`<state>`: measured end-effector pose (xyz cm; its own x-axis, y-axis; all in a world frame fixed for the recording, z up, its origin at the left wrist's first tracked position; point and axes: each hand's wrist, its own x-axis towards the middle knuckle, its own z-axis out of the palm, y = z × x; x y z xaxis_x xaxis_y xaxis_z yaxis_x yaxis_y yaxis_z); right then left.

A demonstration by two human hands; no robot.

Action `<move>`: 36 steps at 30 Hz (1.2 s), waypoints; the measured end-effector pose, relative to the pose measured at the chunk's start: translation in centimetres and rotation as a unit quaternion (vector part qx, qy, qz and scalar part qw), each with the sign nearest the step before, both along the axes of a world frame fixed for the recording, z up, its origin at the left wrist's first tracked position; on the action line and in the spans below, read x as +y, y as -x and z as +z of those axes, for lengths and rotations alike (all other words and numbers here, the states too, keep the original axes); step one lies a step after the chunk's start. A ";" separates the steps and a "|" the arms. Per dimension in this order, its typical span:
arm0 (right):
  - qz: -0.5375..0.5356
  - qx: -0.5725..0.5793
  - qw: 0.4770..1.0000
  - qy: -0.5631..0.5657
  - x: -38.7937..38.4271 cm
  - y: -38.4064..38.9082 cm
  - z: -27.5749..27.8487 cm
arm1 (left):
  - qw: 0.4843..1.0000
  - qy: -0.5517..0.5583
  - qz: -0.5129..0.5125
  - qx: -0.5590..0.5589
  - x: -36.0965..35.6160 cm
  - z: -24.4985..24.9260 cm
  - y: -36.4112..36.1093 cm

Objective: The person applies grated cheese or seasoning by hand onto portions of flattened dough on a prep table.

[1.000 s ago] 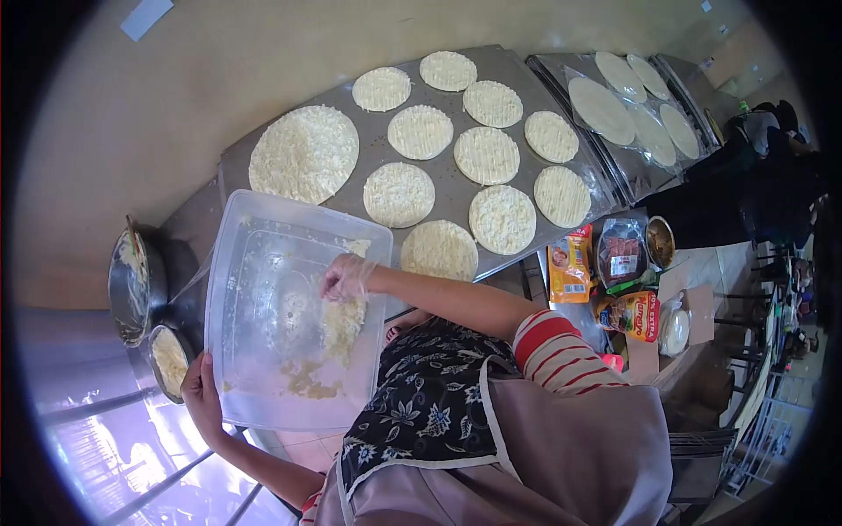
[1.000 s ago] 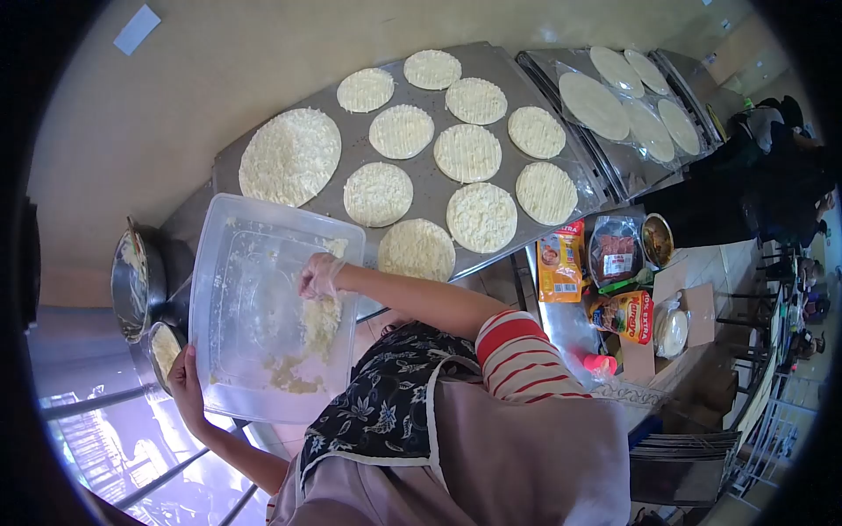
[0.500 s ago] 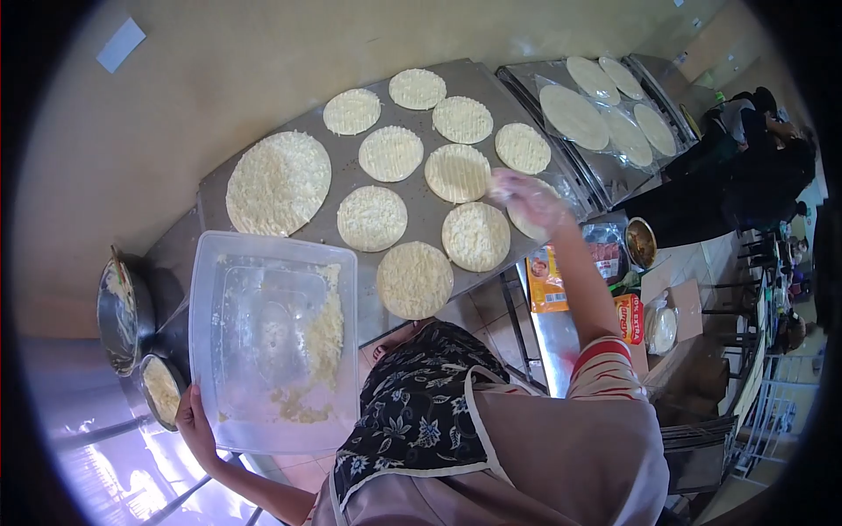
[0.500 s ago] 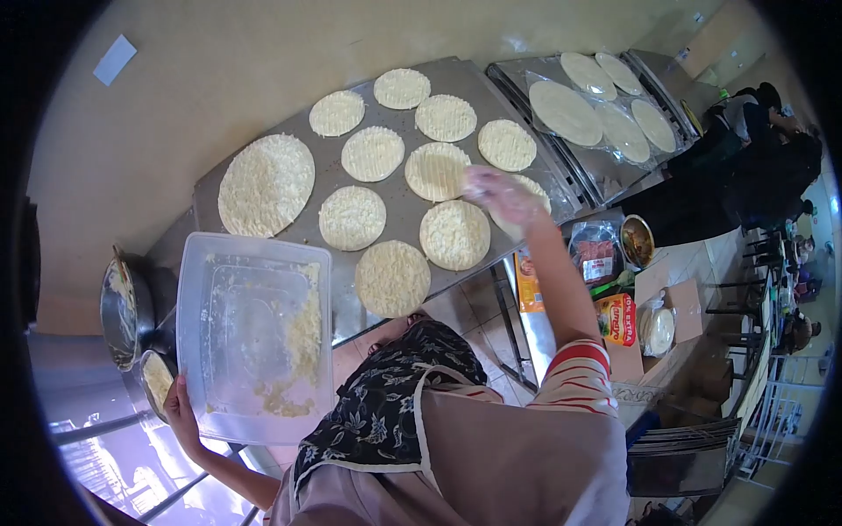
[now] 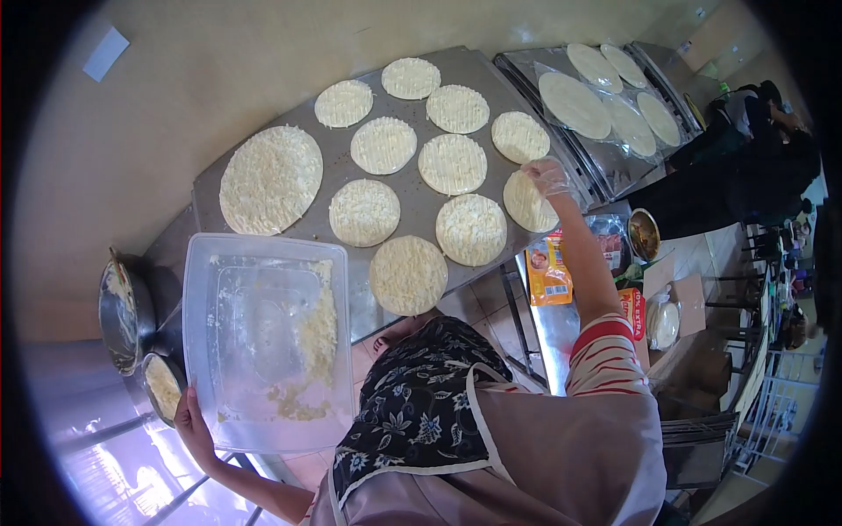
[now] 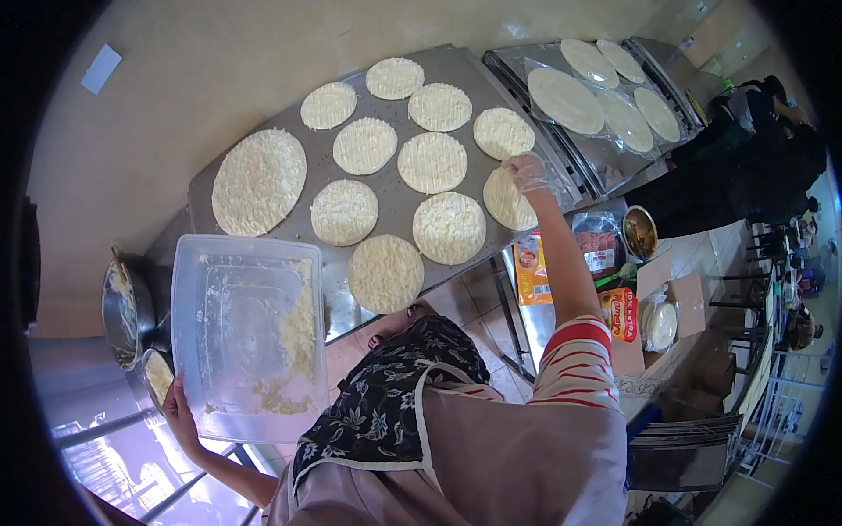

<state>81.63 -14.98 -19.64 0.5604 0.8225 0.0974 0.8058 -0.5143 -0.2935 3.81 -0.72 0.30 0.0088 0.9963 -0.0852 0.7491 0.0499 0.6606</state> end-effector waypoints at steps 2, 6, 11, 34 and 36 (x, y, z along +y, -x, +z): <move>0.007 0.048 0.999 0.011 0.1 0.3 0.0 | 1.000 0.000 0.002 -0.003 -0.1 -0.4 0.1; 0.046 0.168 0.984 -0.046 -0.1 0.8 -0.1 | 0.999 -0.048 -0.022 -0.004 0.0 -1.2 0.7; 0.082 0.097 0.992 -0.002 -0.7 1.9 1.0 | 0.998 -0.057 -0.027 -0.006 0.1 -1.4 0.7; -0.022 0.179 0.973 0.145 -5.0 4.3 5.1 | 0.998 -0.043 -0.037 -0.022 0.4 -1.0 0.2; -0.006 0.168 0.973 0.158 -5.6 4.0 5.2 | 1.000 -0.017 -0.023 -0.012 0.2 -0.2 -0.1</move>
<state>77.58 -20.54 -14.43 0.5261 0.7755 -0.3490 0.6858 -0.6296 -0.3651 3.89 -0.49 0.07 0.0563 0.9971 -0.0505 0.7339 -0.0071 0.6793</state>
